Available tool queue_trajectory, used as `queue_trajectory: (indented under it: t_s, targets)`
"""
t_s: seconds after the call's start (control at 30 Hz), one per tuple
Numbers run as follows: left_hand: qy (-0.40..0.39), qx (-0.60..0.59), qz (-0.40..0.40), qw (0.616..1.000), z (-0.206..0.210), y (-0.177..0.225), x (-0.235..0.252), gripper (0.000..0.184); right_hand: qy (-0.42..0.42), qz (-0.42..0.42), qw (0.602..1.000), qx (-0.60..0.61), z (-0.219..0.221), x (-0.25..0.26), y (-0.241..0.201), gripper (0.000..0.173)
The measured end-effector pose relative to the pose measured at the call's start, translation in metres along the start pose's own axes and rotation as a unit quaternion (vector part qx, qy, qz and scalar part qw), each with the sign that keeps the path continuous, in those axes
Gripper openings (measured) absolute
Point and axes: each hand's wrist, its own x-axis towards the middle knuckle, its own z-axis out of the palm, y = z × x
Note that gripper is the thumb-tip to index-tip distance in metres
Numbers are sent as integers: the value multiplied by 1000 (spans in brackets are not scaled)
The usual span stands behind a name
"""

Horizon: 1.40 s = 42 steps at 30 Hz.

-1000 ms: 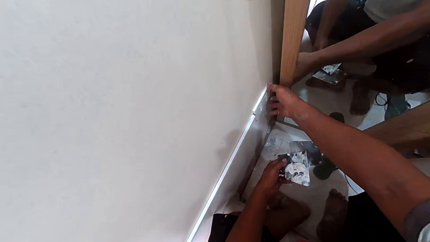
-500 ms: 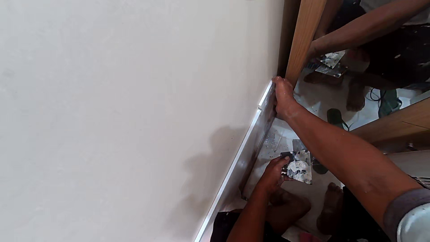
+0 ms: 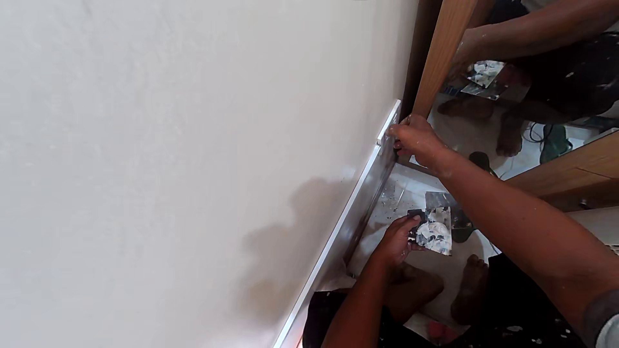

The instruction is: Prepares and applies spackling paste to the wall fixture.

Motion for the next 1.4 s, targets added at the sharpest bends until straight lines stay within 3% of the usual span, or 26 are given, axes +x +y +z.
queue_trajectory:
  t_s: [0.3, 0.5, 0.67, 0.93, 1.1, 1.4]
  targets:
    - [-26, -9, 11, 1000, 1, -4, -3, 30, -59, 99, 989, 92, 10, -2, -7, 61]
    - [-25, -9, 3, 1000, 4, -5, -3, 31, -43, 80, 995, 52, 9, -2, -8, 74]
    - [-26, -9, 2, 1000, 9, -6, -4, 30, -50, 84, 994, 45, 9, -4, -9, 66]
    - [-32, -2, 7, 999, 11, -7, -4, 32, -38, 84, 994, 66, 15, -1, -11, 72]
    - [-30, -6, 6, 1000, 7, -8, -3, 31, -15, 91, 993, 68, 21, -2, -14, 60]
    - [-32, -6, 3, 999, 3, -8, -3, 31, -25, 101, 984, 144, 23, -1, -7, 72]
